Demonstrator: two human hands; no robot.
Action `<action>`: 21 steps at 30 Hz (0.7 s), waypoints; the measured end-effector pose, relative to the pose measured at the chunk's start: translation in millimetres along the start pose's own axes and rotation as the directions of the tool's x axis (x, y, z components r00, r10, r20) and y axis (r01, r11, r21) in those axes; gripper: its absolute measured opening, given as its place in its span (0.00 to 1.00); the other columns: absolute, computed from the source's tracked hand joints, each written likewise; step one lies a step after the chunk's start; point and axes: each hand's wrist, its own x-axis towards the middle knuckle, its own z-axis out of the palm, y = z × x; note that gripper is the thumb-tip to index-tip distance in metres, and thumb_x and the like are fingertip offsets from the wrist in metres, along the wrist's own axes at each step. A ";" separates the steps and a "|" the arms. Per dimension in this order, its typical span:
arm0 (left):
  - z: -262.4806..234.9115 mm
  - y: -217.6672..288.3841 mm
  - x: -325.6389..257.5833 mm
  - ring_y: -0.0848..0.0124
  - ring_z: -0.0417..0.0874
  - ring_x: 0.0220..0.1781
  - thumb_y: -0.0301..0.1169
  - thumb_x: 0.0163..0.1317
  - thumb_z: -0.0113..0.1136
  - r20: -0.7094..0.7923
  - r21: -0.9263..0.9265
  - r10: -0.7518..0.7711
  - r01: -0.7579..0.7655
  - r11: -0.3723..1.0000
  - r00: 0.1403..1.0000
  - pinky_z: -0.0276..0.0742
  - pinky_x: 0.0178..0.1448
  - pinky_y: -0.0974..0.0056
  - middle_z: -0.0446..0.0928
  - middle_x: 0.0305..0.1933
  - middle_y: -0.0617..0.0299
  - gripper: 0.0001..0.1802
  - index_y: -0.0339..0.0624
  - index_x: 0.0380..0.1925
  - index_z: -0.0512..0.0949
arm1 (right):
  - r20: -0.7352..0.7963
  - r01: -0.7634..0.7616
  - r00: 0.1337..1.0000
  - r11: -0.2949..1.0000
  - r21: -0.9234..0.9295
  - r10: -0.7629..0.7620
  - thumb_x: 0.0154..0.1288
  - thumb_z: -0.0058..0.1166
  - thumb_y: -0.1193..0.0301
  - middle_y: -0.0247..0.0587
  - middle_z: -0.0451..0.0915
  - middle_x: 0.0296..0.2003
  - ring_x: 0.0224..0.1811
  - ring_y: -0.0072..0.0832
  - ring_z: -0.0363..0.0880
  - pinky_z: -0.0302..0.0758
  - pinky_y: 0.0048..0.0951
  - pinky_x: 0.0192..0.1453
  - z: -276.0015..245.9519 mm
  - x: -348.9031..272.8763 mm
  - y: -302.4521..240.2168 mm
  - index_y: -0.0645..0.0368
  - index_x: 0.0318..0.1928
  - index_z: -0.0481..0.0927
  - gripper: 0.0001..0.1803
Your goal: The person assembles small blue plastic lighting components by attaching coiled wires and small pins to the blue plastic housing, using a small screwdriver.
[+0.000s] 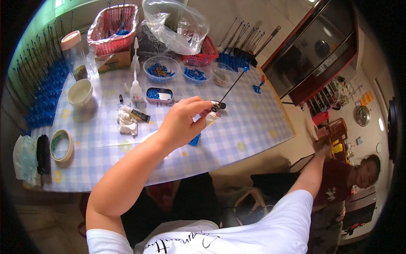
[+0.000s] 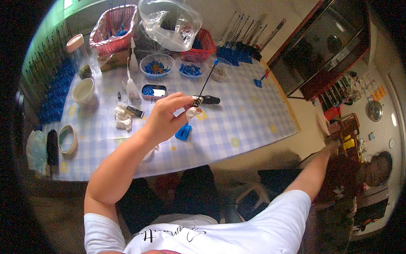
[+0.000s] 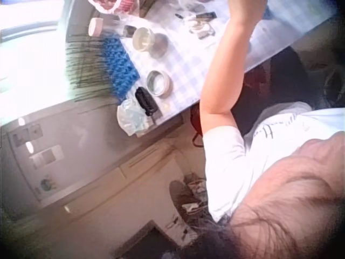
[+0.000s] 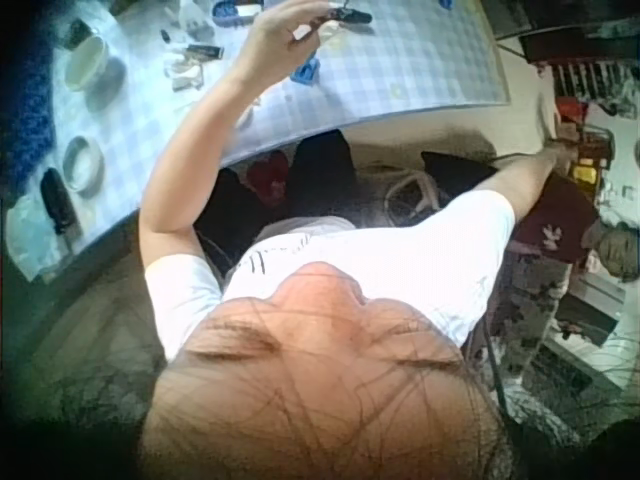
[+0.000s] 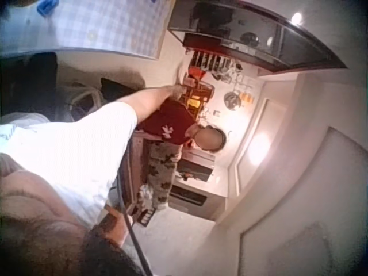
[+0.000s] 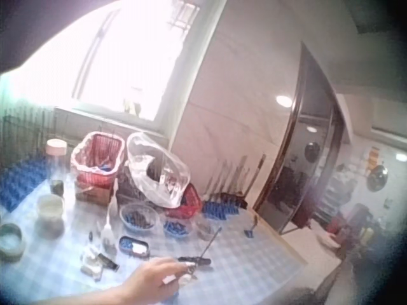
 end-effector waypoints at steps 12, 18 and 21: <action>13.0 1.0 2.9 0.69 0.81 0.35 0.20 0.53 0.65 0.000 0.001 -0.015 0.015 1.000 1.000 0.75 0.38 0.68 0.78 0.33 0.57 0.14 0.36 0.41 0.79 | -0.164 0.241 0.918 0.835 -0.494 -0.362 0.66 0.48 0.58 0.43 0.80 0.33 0.35 0.29 0.77 0.73 0.30 0.39 99.2 -108.3 72.9 0.65 0.35 0.81 0.20; 5.2 1.6 0.1 0.69 0.81 0.36 0.20 0.54 0.64 0.008 0.058 -0.025 0.024 0.998 1.000 0.75 0.39 0.68 0.78 0.33 0.58 0.13 0.36 0.42 0.79 | 0.743 0.625 0.495 0.779 0.056 -0.451 0.58 0.55 0.69 0.35 0.76 0.26 0.26 0.22 0.72 0.70 0.27 0.31 268.0 -289.2 -4.0 0.62 0.32 0.79 0.08; 2.5 -4.3 -3.6 0.69 0.81 0.36 0.20 0.54 0.64 -0.006 0.068 -0.003 0.004 0.998 1.000 0.75 0.39 0.68 0.78 0.33 0.58 0.13 0.36 0.42 0.79 | 0.991 0.682 0.096 0.731 0.000 -0.089 0.52 0.60 0.66 0.40 0.78 0.26 0.26 0.27 0.77 0.73 0.29 0.31 300.7 -365.5 -43.8 0.62 0.35 0.80 0.13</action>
